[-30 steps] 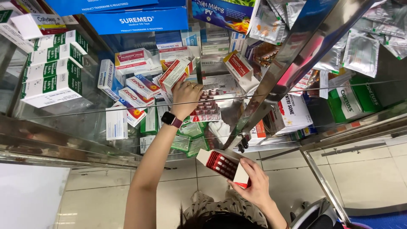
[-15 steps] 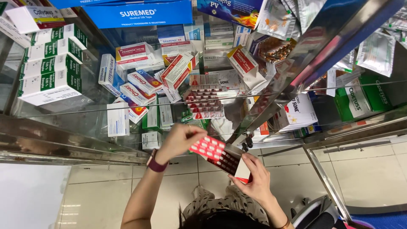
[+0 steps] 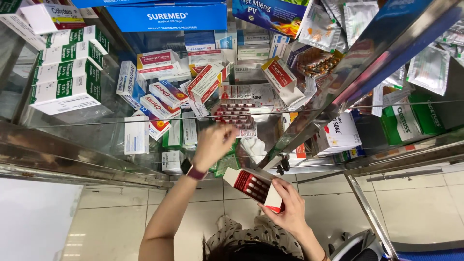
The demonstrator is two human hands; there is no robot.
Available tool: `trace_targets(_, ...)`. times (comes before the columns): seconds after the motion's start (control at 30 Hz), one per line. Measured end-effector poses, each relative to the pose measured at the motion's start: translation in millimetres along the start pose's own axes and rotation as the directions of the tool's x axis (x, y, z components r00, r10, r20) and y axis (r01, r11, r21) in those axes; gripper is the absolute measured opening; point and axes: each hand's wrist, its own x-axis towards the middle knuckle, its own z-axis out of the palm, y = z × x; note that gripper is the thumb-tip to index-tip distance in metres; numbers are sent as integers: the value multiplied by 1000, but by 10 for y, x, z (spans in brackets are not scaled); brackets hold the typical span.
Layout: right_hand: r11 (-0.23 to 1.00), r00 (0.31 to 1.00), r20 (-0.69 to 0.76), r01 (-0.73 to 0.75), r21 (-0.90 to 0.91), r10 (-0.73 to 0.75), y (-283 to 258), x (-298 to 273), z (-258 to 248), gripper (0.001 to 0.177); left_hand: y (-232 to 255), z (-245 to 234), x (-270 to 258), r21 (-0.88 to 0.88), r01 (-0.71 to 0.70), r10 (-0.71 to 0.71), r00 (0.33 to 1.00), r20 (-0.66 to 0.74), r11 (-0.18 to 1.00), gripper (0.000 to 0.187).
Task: The person opens a white box of medicine and removes blister packs, placing them into a glass cabinet. They then open a red box of Panadol, remove the blister packs, and place them into the cabinet as well.
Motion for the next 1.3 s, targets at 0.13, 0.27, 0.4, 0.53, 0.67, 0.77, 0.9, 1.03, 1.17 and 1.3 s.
trace_targets(0.13, 1000, 1000, 7, 9, -7, -9, 11, -39, 4, 88, -209, 31, 628, 165, -333, 372, 851, -372, 928, 26)
trace_targets(0.27, 1000, 1000, 12, 27, -7, -27, -26, -48, -17, 88, -508, 313, 1329, 336, -446, 540, 794, -280, 830, 50)
trace_targets(0.4, 1000, 1000, -7, 22, -5, -22, -15, -58, -30, 89, -770, 493, 1856, 325, -451, 510, 851, -124, 831, 48)
trace_targets(0.53, 1000, 1000, 9, -2, -14, 2, -13, -56, -61, 88, -496, 235, 1852, 307, -297, 283, 955, 89, 904, 40)
trace_targets(0.67, 1000, 1000, 0, 9, -9, -9, -1, -58, -64, 87, -489, 195, 1839, 384, -314, 295, 949, 109, 868, 33)
trace_targets(0.77, 1000, 1000, -1, 11, -10, -11, 6, -49, -68, 88, -336, 43, 1751, 467, -365, 371, 925, 83, 806, 31)
trace_targets(0.9, 999, 999, 9, 36, 0, -36, 6, -33, -50, 87, -302, -44, 1641, 465, -401, 486, 871, -74, 789, 36)
trace_targets(1.03, 1000, 1000, 14, 28, 10, -28, 27, -17, -43, 87, -255, -137, 1150, 108, -491, 493, 786, -373, 864, 35)
trace_targets(1.17, 1000, 1000, 13, 21, 18, -21, 68, 5, -50, 87, -417, -260, 539, -691, -132, 396, 887, 239, 711, 39)
trace_targets(1.3, 999, 999, 28, 41, 8, -41, 65, 64, -40, 87, -217, -294, -4, -617, 87, 450, 605, 657, 782, 38)
